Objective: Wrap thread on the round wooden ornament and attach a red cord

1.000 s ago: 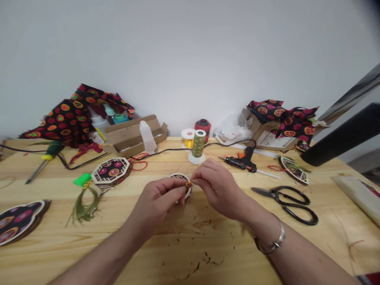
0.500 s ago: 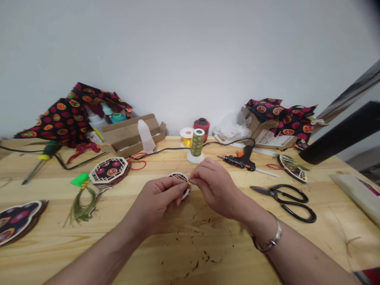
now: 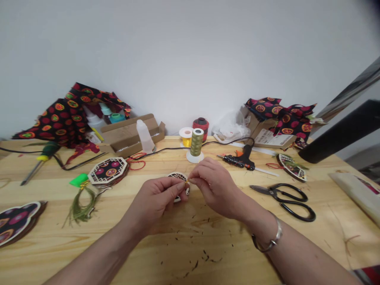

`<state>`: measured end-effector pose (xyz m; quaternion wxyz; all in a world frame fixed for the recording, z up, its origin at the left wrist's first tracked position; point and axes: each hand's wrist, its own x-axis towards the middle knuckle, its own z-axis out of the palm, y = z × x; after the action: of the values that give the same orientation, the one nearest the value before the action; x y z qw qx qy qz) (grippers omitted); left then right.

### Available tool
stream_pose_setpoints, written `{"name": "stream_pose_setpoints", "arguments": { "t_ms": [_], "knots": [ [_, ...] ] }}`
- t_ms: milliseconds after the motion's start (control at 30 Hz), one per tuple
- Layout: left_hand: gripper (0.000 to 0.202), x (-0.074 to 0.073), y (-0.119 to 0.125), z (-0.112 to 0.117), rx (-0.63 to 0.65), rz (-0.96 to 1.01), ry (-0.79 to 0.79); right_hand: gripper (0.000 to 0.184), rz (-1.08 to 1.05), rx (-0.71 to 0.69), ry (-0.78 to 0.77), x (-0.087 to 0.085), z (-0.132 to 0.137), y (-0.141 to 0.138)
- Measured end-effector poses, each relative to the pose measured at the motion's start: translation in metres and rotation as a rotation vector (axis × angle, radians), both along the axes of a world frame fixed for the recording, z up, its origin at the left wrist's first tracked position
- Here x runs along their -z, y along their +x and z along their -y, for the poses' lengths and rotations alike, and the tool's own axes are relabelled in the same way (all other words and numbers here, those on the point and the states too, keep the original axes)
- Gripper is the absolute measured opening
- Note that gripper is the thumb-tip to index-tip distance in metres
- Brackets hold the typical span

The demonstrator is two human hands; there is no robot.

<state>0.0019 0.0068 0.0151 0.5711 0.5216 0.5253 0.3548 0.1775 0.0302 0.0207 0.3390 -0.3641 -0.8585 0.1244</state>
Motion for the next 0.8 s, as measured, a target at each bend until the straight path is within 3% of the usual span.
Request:
{"name": "stream_pose_setpoints", "arguments": {
  "t_ms": [133,267,333,467,600,800],
  "knots": [
    [0.022,-0.004,-0.001,0.0,-0.032,-0.094,0.116,0.015,-0.067,0.041,0.012,0.004,-0.004,0.002],
    [0.018,-0.007,-0.007,-0.005,-0.25,-0.287,0.293,0.015,-0.231,0.179,0.055,0.004,-0.009,0.006],
    [0.018,-0.007,-0.015,-0.012,-0.338,-0.45,0.437,0.014,-0.33,0.252,0.102,0.003,-0.011,0.009],
    [0.023,0.001,-0.034,-0.03,-0.319,-0.867,0.824,0.011,-0.444,0.329,0.153,0.002,-0.015,0.012],
    [0.026,0.009,-0.047,-0.04,-0.279,-1.248,0.84,0.012,-0.448,0.328,0.177,0.004,-0.014,0.011],
    [0.032,0.013,-0.047,-0.038,-0.17,-1.489,0.774,0.011,-0.471,0.351,0.205,0.001,-0.012,0.011]
  ]
}}
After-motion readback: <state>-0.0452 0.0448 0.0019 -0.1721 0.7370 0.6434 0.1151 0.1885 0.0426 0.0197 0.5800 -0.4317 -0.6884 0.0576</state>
